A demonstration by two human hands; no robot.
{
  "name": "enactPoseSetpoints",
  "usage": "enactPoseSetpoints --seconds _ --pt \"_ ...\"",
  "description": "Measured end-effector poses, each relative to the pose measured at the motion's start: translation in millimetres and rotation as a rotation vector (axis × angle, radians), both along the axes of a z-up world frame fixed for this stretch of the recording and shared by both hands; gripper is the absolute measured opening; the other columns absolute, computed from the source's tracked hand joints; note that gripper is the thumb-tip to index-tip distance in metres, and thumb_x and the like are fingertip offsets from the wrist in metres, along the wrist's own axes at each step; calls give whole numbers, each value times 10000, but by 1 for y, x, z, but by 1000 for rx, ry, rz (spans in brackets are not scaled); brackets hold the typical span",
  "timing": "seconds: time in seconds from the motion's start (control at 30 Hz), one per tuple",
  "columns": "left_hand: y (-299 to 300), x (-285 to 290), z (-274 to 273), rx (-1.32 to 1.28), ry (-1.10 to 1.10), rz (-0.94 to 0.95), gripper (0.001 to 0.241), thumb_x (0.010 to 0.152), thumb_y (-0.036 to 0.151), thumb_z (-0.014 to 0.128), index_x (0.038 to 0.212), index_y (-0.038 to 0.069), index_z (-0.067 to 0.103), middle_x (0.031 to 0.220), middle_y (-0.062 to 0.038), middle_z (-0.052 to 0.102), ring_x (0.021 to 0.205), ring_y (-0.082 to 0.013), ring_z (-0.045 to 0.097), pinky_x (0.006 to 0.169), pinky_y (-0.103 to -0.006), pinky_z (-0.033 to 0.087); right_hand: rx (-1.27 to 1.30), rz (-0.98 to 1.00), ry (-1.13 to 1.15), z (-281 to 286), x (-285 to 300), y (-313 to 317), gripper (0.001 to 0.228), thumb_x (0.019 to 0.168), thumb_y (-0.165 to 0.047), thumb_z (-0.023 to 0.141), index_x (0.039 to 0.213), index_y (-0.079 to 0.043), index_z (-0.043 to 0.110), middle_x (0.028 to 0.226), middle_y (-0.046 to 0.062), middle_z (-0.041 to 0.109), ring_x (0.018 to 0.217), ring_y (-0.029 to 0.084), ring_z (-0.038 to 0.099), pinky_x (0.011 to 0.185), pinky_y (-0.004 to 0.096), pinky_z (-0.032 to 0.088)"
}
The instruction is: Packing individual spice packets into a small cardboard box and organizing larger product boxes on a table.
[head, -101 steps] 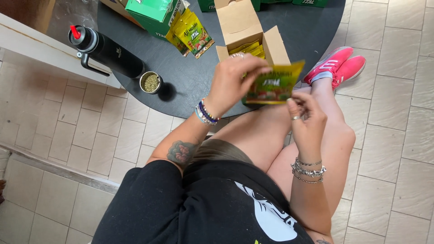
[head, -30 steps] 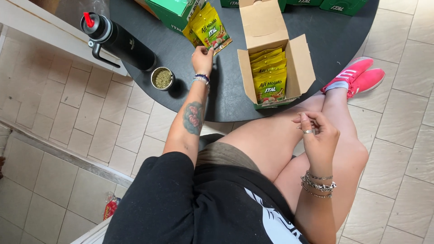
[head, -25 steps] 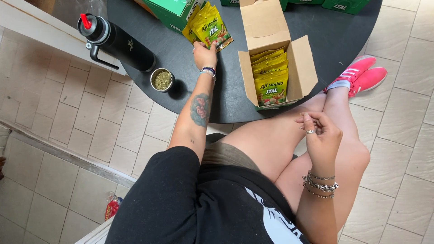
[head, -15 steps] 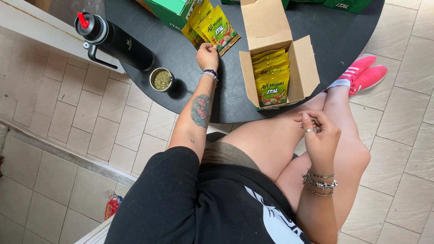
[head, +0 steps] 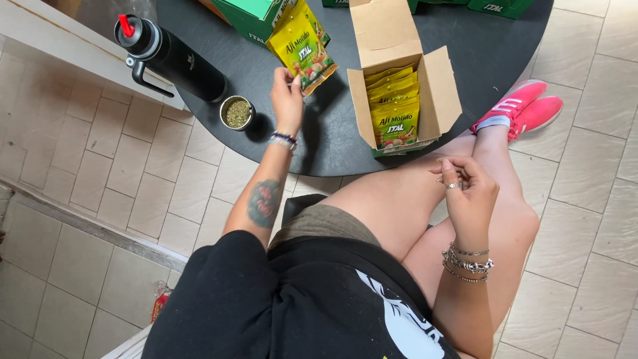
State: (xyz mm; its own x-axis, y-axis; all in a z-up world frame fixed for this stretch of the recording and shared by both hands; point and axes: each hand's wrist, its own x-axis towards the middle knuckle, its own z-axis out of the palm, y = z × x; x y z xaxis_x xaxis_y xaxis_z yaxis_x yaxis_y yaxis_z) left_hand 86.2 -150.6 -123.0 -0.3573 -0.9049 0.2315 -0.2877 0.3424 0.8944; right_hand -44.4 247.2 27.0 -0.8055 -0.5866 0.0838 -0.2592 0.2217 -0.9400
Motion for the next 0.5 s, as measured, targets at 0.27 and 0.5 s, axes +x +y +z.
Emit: enactPoseSetpoints --seconds 0.27,0.5 --pt "111 31 152 75 245 -447 46 1065 73 540 1094 62 506 895 -108 628 634 -146 588 560 -274 531 -49 22 -44 4 5 -3 138 1112 -119 620 1130 -38 730 932 98 756 712 103 639 715 225 526" --pt "172 20 181 155 162 -823 86 1036 114 601 1109 77 574 808 -68 643 624 -151 643 594 -307 556 -244 128 -188 -6 13 7 287 1071 -194 613 1257 23 639 1088 140 713 833 119 617 780 266 551"
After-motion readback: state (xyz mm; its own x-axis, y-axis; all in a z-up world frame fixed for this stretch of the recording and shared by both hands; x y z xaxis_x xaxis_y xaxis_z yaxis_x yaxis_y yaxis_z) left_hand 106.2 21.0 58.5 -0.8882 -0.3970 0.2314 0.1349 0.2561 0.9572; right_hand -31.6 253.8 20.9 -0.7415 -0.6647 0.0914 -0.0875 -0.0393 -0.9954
